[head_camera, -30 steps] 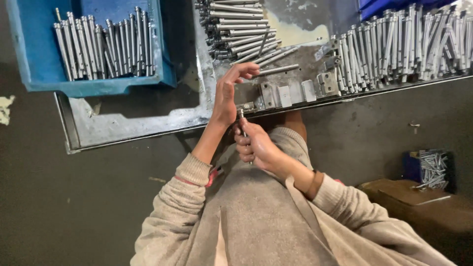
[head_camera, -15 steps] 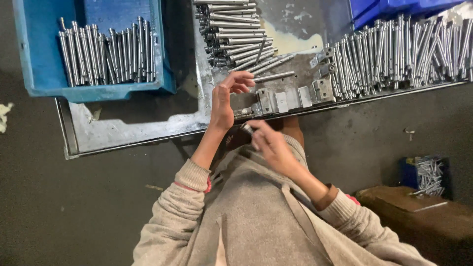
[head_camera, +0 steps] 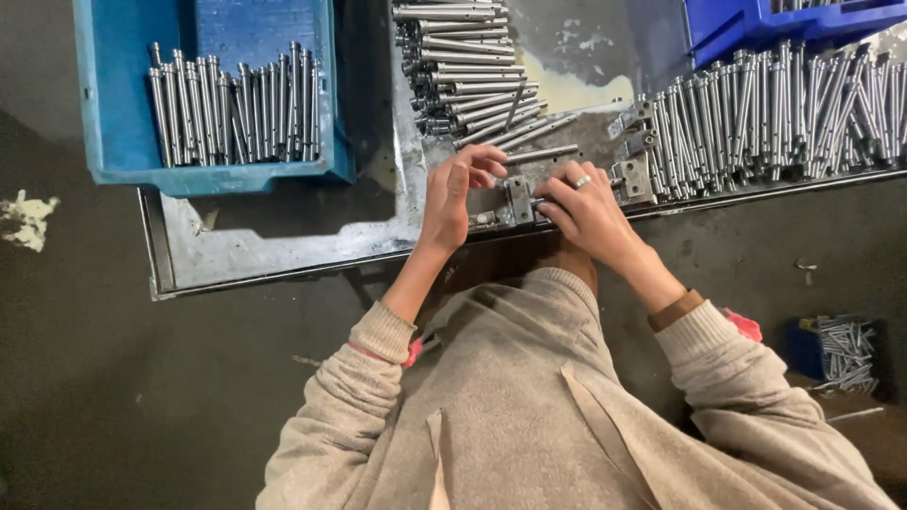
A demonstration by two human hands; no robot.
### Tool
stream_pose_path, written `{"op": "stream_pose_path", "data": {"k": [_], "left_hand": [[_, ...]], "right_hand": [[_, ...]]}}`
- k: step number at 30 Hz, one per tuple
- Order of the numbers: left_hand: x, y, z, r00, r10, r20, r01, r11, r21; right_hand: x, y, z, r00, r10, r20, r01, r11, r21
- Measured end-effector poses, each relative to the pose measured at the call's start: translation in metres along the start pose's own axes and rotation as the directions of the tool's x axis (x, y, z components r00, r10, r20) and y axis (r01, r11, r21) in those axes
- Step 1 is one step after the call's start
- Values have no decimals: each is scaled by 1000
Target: The person repeatedly picks up small metal rods and inserts them into a jig on the workbench, then removes and places them into a blue bin. The process is continuous and repetitive throughout the clip.
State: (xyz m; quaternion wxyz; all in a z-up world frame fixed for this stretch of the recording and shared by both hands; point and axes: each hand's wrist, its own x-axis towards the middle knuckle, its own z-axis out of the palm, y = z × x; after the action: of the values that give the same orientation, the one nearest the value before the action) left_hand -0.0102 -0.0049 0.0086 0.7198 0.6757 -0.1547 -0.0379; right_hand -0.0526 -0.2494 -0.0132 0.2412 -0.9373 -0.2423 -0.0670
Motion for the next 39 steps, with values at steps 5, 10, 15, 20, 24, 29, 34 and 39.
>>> {"op": "stream_pose_path", "data": {"k": [5,10,15,20,24,29,34,39], "left_hand": [[0,-2,-4,998,-32,-50,30,999,-33],[-2,10,-2,991,1,-133,-3,1000,-19],[2,21,0,982,133,-135,-119,987,104],[-8,42,-34,886,246,-393,-123,942,312],[29,55,-130,825,381,-418,-94,821,563],[79,36,-279,745,-54,-665,611,458,646],[102,46,-291,552,-444,-705,833,261,488],[112,3,-297,491,-509,-707,842,67,536]], "right_hand": [[-22,-24,-11,989,64,134,-69,997,32],[-13,16,-40,917,213,-339,-200,977,73],[-14,87,-43,786,494,-371,-488,865,117],[-20,77,-48,717,283,-637,-348,937,24],[-32,95,-32,702,241,-670,-375,925,-60],[-36,102,-24,728,198,-656,-391,906,-161],[-44,113,-12,706,266,-656,-447,886,-122],[-57,123,-2,691,344,-636,-505,859,-83]]}}
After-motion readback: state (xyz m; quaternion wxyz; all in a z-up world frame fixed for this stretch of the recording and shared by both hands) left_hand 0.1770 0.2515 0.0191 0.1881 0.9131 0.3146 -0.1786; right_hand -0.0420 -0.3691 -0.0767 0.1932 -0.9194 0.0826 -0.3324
